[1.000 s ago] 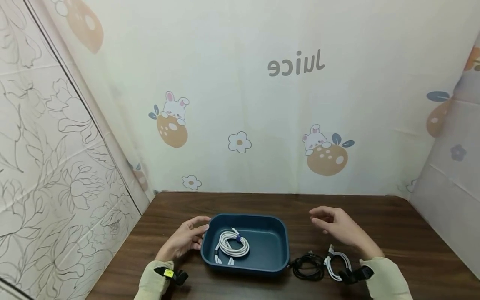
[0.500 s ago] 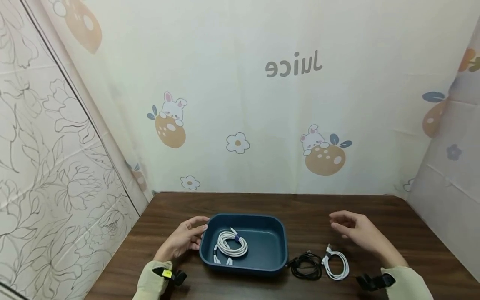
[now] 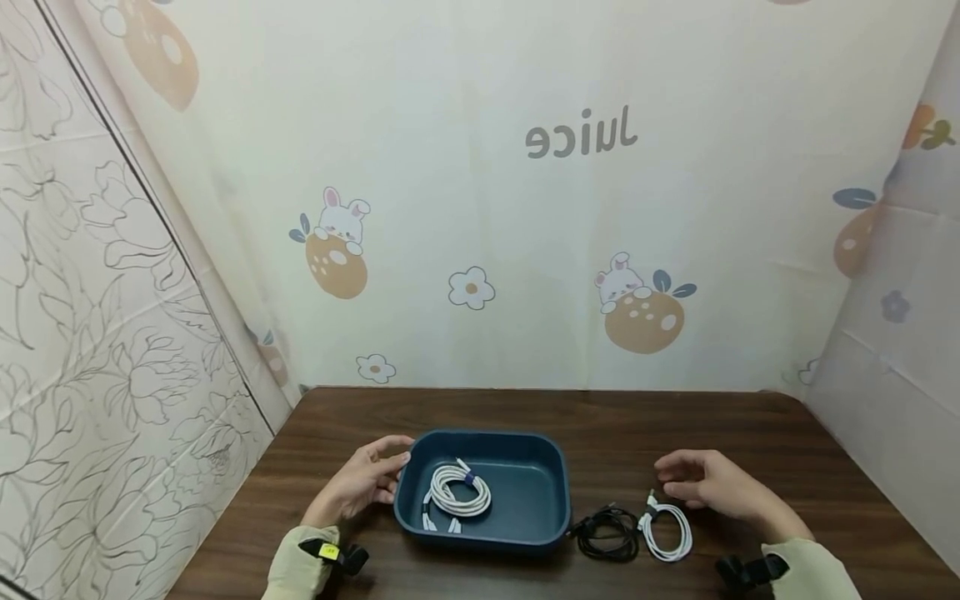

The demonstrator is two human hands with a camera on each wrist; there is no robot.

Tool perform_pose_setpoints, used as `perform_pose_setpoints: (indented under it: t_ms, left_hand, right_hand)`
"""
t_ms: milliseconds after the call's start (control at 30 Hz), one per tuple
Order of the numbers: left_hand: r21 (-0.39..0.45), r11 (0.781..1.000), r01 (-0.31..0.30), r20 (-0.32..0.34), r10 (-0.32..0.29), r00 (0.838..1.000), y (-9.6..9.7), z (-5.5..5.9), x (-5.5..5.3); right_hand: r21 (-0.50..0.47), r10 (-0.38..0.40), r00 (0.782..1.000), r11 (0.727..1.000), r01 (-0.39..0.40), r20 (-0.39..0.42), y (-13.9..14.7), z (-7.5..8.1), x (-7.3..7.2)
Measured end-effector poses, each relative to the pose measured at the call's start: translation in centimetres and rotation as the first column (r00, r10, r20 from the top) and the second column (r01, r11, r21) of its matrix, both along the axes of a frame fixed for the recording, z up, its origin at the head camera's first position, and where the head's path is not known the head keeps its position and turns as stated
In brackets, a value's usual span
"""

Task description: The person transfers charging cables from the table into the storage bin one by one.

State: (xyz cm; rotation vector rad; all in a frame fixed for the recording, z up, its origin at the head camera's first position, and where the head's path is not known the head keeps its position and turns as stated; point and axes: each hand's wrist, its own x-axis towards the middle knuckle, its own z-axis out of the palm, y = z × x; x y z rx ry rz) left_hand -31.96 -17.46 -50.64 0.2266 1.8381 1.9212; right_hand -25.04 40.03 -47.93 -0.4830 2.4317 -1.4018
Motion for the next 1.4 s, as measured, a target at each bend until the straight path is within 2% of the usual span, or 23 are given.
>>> perform_pose_setpoints:
  t_ms: [100,333,567,933,1200,1400]
  left_hand:
    - [-0.001,1.0,0.0,-0.002,0.0,1.0,0.0,0.1,0.1]
    - [-0.005,1.0,0.003,-0.01,-0.003,1.0,-0.2,0.5,0.1]
    - [-0.011,1.0,0.007,-0.012,-0.007,1.0,-0.4,0.5,0.1]
    - [-0.003,1.0,-0.01,0.006,0.01,1.0,-0.2,0.3,0.2]
    - [-0.008,1.0,-0.007,0.011,0.007,1.0,-0.2,0.2,0.3]
    - [-0.003,1.0,-0.005,0.005,0.005,1.0,-0.1,0.3,0.2]
  right_hand:
    - [-0.024,0.052,0.998,0.998,-0.052,0.022,0.1,-0.3,-0.2]
    - [0.009,0.111,0.994,0.994,-0.111,0.02,0.5,-0.4,-0.4]
    - [-0.058,0.184,0.982,0.981,-0.183,0.027,0.0,-0.5,-0.6]
    - [-0.031,0.18,0.983,0.983,-0.179,0.028,-0.4,-0.4,-0.5]
    - [-0.046,0.177,0.983,0.984,-0.175,0.043,-0.8,-0.9,-0.3]
    - [-0.024,0.19,0.981,0.981,-0.191,-0.021,-0.9,-0.9,-0.5]
